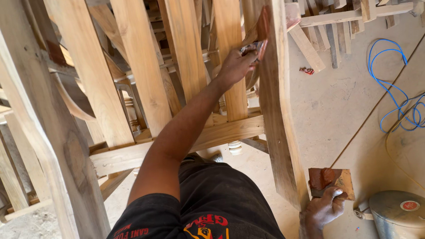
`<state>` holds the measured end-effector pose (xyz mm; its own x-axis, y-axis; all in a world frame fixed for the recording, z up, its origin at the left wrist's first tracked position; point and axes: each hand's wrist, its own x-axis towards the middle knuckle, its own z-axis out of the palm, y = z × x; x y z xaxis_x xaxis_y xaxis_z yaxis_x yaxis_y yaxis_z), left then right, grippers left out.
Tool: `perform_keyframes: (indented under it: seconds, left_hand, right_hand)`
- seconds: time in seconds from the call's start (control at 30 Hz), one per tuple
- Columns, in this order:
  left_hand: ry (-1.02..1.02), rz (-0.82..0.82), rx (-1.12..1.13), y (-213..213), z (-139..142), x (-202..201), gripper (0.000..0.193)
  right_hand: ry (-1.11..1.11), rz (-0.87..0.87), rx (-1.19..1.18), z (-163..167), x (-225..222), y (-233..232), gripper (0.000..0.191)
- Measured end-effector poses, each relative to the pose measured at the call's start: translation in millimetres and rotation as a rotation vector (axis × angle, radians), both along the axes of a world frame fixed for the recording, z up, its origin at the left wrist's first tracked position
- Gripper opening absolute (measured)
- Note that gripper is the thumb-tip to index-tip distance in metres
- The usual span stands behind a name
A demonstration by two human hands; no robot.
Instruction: The person applies a brown wood stain to a wooden chair using a small wooden block and a scraper. They work on the legs, seat slats, and backrest, repeatedly dipping the block into a container of stain and spreading it across the surfaces.
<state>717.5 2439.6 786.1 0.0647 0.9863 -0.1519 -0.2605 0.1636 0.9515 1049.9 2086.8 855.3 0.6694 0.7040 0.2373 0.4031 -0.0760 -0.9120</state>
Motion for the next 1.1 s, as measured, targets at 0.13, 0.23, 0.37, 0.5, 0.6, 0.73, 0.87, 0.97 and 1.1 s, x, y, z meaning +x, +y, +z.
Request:
perform_keyframes:
  seconds: [0.13,0.23,0.37,0.5,0.6,0.73,0.87,0.97,1.1]
  left_hand:
    - [-0.164,0.105,0.092,27.0,-11.5,-14.1,0.023]
    - [-0.153,0.192,0.145,77.9,-21.0,-12.7,0.023]
    - [-0.281,0.185,0.266,100.8,-31.0,-5.0,0.022]
    - [-0.059,0.107,0.218,65.4,-27.9,-1.1,0.027]
    - [0.055,0.036,0.134,29.9,-18.1,0.5,0.037]
    - [-0.169,-0.100,0.336,-10.2,-2.1,1.4,0.032]
    - [-0.599,0.015,0.154,-55.0,18.2,2.8,0.034]
    - [-0.545,-0.162,0.121,-114.7,29.3,11.6,0.041]
    - [-0.731,-0.149,-0.026,-193.4,30.0,12.2,0.043]
  right_hand:
    - [0.103,0.055,0.067,7.6,-7.6,7.1,0.020]
    - [0.105,0.022,0.068,10.2,-9.5,7.1,0.019]
    - [0.208,-0.011,0.141,0.3,-2.5,1.8,0.016]
    - [0.080,-0.004,0.099,-9.1,6.2,-6.9,0.024]
    - [0.095,0.019,0.057,-4.5,4.8,-6.8,0.025]
    - [0.311,0.076,0.100,11.7,-6.9,4.8,0.023]
    - [0.445,-0.055,0.177,18.8,-15.6,14.6,0.034]
    - [0.572,-0.222,0.182,17.5,-12.5,15.6,0.039]
    - [0.689,-0.032,0.067,21.1,0.6,16.0,0.041]
